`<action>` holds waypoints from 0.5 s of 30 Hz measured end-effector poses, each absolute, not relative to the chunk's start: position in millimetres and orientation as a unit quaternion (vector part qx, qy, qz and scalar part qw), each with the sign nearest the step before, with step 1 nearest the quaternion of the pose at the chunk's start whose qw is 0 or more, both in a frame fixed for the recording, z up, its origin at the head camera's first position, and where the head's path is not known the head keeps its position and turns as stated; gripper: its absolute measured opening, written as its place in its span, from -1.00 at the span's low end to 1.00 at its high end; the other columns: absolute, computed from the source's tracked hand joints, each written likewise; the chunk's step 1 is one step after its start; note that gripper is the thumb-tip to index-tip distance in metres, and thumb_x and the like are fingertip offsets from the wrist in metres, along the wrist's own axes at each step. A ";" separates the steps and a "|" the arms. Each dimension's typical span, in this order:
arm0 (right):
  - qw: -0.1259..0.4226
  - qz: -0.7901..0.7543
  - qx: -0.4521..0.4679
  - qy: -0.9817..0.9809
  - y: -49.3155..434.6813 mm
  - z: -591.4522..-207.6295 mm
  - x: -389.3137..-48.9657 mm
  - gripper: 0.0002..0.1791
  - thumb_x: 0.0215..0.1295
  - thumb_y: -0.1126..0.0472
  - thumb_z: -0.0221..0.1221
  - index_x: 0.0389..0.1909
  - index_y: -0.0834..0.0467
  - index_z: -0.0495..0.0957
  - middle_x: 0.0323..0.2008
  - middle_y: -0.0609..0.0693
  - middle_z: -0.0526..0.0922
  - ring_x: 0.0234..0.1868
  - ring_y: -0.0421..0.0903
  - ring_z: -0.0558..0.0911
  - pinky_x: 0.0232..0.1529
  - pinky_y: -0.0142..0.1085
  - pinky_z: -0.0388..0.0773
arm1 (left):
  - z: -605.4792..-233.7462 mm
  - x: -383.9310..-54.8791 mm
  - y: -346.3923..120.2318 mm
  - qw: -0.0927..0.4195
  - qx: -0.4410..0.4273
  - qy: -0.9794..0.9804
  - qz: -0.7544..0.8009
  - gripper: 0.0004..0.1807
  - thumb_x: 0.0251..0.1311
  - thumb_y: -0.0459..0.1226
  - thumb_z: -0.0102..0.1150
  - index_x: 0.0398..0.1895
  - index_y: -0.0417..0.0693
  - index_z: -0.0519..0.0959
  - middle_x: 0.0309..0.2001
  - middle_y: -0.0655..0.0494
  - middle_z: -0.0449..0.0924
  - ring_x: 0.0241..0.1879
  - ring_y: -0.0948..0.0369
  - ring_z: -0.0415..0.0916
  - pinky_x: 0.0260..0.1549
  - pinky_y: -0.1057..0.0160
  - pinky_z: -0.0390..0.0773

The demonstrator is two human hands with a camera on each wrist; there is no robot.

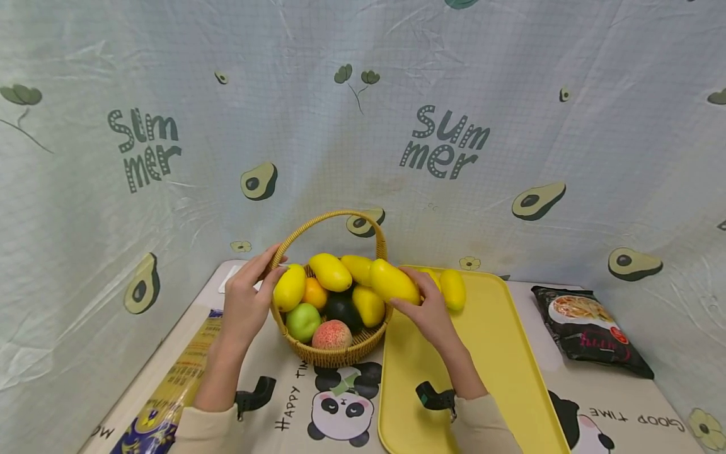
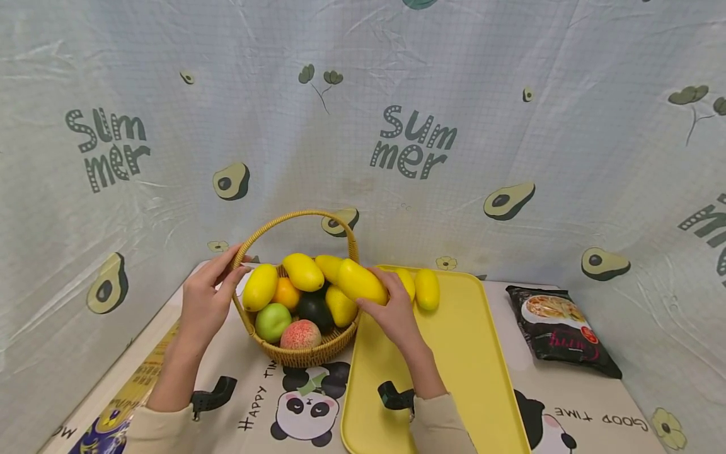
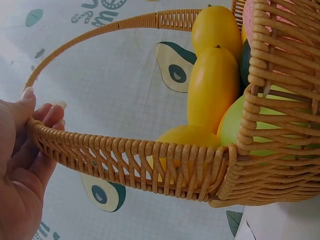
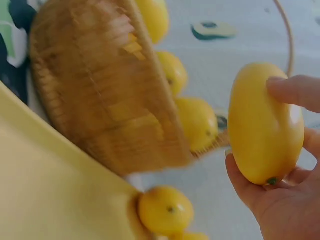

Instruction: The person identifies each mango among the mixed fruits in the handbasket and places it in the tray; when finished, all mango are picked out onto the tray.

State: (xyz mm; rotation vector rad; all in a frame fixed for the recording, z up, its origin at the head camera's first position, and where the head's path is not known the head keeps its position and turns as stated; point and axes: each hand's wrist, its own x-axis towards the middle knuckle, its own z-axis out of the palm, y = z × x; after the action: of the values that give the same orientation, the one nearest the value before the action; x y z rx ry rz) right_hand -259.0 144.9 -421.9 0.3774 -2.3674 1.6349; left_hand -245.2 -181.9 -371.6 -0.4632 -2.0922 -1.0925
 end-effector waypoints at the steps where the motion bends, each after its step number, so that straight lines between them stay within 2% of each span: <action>1: 0.125 0.560 0.125 -0.810 150.6 -420.9 -259.9 -0.32 0.17 0.16 0.39 0.34 -0.07 0.44 0.24 0.01 0.48 0.13 0.00 0.46 0.17 -0.04 0.47 | -371.5 -245.0 -181.9 0.360 -0.180 -0.811 -0.424 -0.49 0.27 -0.41 0.24 0.31 -0.06 0.52 -0.03 -0.05 0.71 -0.04 0.06 0.64 -0.03 0.75 0.43; 6: 0.145 0.567 0.086 -0.807 181.2 -415.8 -262.3 -0.30 0.21 0.23 0.31 0.39 -0.08 0.39 0.30 0.03 0.41 0.13 -0.01 0.43 0.15 -0.13 0.45 | -371.3 -244.7 -182.0 0.362 -0.180 -0.810 -0.424 -0.49 0.27 -0.41 0.24 0.31 -0.07 0.52 -0.03 -0.06 0.71 -0.04 0.07 0.64 -0.03 0.75 0.43; 10: 0.154 0.585 0.020 -0.796 206.1 -415.4 -262.4 -0.31 0.33 0.15 0.25 0.46 -0.09 0.29 0.37 0.00 0.33 0.13 -0.06 0.39 0.09 -0.36 0.42 | -371.9 -244.9 -181.9 0.362 -0.180 -0.811 -0.423 -0.49 0.27 -0.40 0.24 0.31 -0.07 0.51 -0.03 -0.06 0.70 -0.04 0.06 0.64 -0.03 0.75 0.43; 15: 0.184 0.592 -0.078 -0.780 233.3 -423.1 -265.1 -0.31 0.37 0.01 0.21 0.49 -0.09 0.25 0.36 0.03 0.35 0.07 -0.11 0.39 -0.09 -0.61 0.41 | -372.9 -245.3 -181.8 0.366 -0.181 -0.810 -0.421 -0.49 0.27 -0.40 0.24 0.31 -0.07 0.52 -0.03 -0.06 0.71 -0.05 0.07 0.64 -0.03 0.75 0.43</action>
State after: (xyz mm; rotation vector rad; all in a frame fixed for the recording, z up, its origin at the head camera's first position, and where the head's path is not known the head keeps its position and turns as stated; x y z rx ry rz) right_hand -265.1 233.3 -423.1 -0.2203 -2.1999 1.6701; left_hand -245.3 -181.8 -372.9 -0.4657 -2.0811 -1.0830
